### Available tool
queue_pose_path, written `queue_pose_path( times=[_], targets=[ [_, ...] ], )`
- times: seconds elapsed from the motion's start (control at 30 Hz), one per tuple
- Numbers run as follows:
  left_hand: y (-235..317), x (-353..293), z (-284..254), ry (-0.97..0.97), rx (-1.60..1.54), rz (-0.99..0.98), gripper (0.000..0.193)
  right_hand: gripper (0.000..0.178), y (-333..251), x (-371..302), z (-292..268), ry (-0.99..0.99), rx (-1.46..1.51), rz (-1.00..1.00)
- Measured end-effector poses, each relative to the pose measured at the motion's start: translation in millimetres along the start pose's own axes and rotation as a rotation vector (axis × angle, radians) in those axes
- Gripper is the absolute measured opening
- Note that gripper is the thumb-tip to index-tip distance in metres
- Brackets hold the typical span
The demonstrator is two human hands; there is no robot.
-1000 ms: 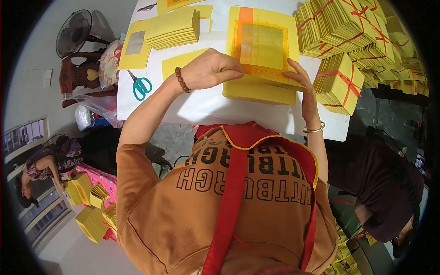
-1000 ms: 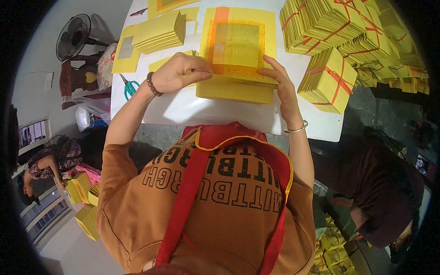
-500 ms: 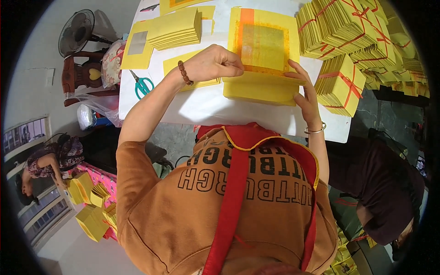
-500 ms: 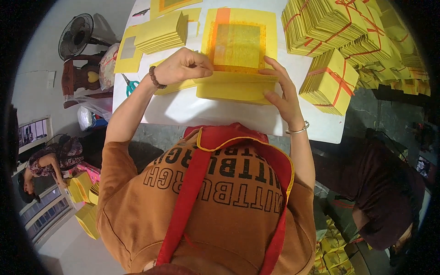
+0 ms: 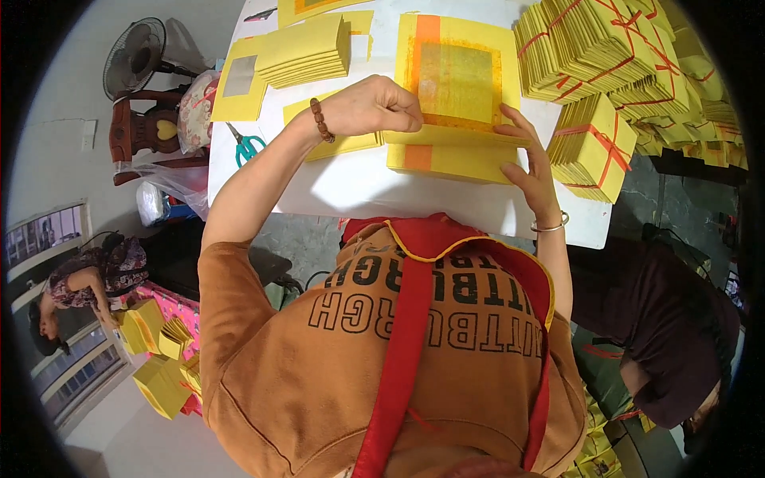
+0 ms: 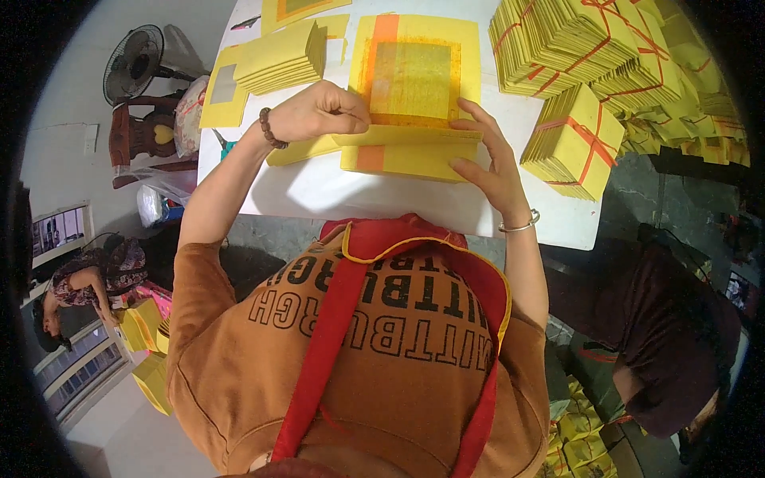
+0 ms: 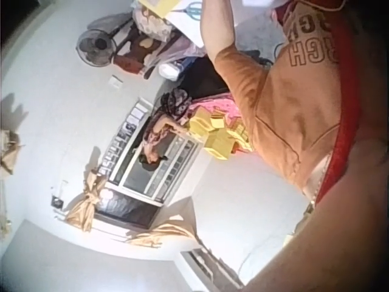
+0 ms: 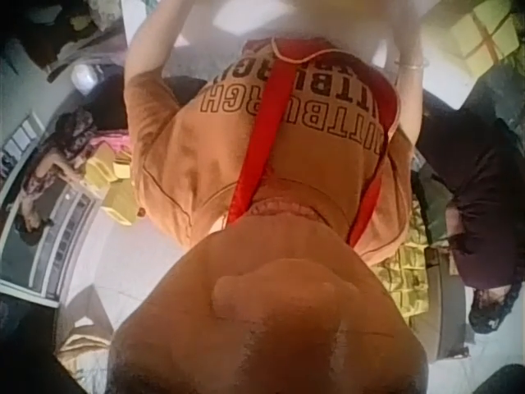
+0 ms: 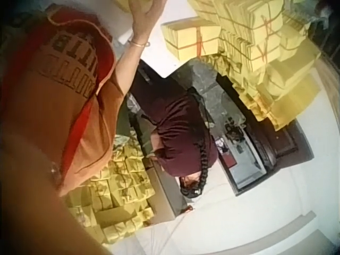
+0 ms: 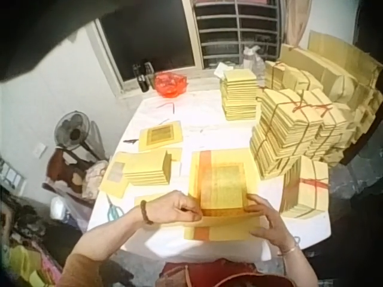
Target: The recorder is separating and stacking sheets of yellow ritual joss paper on a table.
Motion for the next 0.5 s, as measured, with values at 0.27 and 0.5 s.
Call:
queue_pose_path(
  times=[0.27,0.5],
  targets=[
    [3.5,-9.1,6.7,0.048,0.041,0.084,0.022,0.033,5.6,3.1,4.4,0.107,-0.134,-0.021],
    [-11.1,-13.1,8.3,0.304,0.896,0.613,0.051,0.026,1.7,8.7,4.6,0.134,0.084,0.198]
  ],
)
Point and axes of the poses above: each hand's wrist, its own x-axis towards the middle knuckle, its own z-axis out of the palm, y = z × x, the point moved 3 cm from there along x, towards the middle knuckle, and after that the axes turned 15 degrees about -x, right-handed, at the moved point
